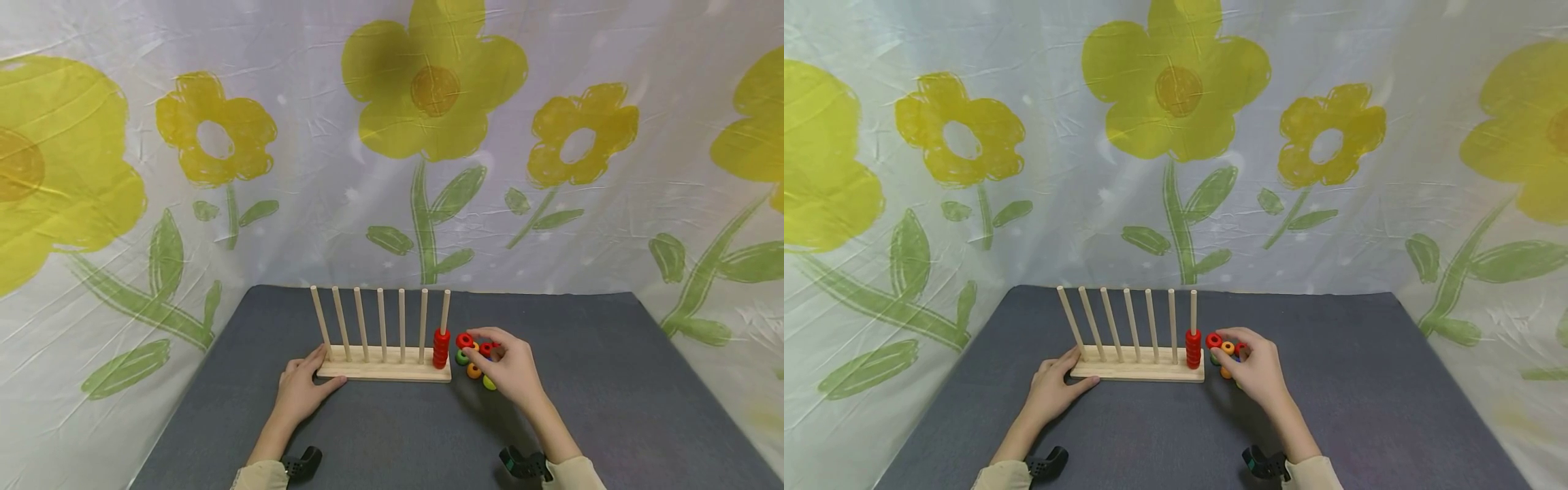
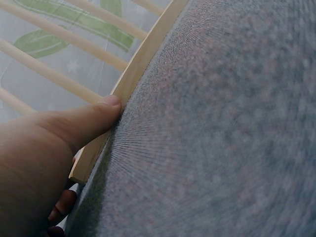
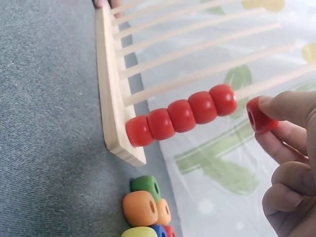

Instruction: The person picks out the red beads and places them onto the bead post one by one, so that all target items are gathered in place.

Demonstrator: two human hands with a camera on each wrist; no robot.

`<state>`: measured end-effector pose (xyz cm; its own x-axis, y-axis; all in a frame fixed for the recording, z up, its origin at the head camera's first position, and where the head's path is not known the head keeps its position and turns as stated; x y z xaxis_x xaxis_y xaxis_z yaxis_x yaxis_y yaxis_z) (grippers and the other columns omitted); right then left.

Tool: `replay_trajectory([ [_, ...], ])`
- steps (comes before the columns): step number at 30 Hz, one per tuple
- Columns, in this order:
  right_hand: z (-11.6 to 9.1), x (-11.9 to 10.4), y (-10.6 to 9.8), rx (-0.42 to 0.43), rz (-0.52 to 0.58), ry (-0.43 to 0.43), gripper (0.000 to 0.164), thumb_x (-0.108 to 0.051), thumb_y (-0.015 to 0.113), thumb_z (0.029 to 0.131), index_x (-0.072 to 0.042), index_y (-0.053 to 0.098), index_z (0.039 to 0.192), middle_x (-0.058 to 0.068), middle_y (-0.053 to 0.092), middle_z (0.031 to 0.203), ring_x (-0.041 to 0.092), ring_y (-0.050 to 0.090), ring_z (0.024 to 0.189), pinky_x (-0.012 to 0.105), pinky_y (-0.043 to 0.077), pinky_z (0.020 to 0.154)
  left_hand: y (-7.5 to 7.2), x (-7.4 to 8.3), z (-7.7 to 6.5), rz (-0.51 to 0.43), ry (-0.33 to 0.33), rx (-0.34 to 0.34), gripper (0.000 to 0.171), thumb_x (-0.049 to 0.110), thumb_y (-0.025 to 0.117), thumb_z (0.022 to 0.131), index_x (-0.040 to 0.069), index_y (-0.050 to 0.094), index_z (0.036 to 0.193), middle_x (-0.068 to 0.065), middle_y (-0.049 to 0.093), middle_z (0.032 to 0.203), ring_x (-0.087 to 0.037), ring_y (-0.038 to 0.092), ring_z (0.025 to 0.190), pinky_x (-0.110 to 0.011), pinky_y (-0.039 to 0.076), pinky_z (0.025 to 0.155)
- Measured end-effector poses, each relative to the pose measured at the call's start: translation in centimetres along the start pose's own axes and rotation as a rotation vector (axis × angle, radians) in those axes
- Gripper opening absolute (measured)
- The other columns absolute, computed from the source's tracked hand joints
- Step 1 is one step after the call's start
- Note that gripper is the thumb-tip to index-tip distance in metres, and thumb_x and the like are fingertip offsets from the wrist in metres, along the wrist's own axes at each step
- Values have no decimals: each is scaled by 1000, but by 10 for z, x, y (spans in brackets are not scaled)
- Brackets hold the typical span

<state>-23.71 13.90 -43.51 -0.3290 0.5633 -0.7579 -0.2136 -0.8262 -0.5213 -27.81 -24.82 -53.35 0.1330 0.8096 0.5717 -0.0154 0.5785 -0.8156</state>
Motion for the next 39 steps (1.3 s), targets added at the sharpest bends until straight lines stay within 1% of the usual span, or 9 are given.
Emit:
replay_trajectory([
  [9, 4, -6, -2, -6, 17, 3, 27, -12, 87, 90, -15, 82, 116, 3, 76, 105, 4, 30, 44, 25, 28, 43, 0, 1, 0, 1, -1, -2, 87, 47, 81, 93, 6, 45, 161, -16, 43, 166, -46, 44, 137, -65, 35, 106],
  [19, 10, -11, -5, -2, 10, -28, 29, -12, 88, 89, -13, 80, 117, 4, 76, 108, 5, 31, 42, 25, 31, 40, 0, 2, 1, 4, 7, 7, 87, 47, 82, 92, 6, 45, 161, -16, 43, 166, -46, 45, 136, -64, 35, 106],
  [28, 15, -16, -7, 11, 9, -52, 27, -13, 87, 90, -14, 81, 116, 5, 77, 107, 4, 32, 41, 26, 32, 41, 0, 1, 0, 0, 7, 7, 88, 47, 82, 92, 6, 45, 161, -16, 44, 166, -46, 45, 137, -65, 35, 106],
  [39, 20, -25, -10, 21, -3, -53, 26, -13, 86, 91, -14, 81, 117, 5, 77, 107, 5, 33, 42, 26, 31, 42, 1, 0, 1, -2, 3, 6, 88, 48, 82, 92, 7, 46, 161, -15, 44, 166, -46, 45, 137, -65, 35, 106],
])
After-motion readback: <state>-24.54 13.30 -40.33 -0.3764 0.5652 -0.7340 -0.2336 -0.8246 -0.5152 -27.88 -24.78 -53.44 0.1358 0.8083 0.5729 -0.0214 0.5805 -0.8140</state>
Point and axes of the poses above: each hand's wrist, its own z-axis towards the middle knuckle, its own y-axis out of the palm, x = y × z, the point moved 5 cm from there along z, towards the middle knuckle
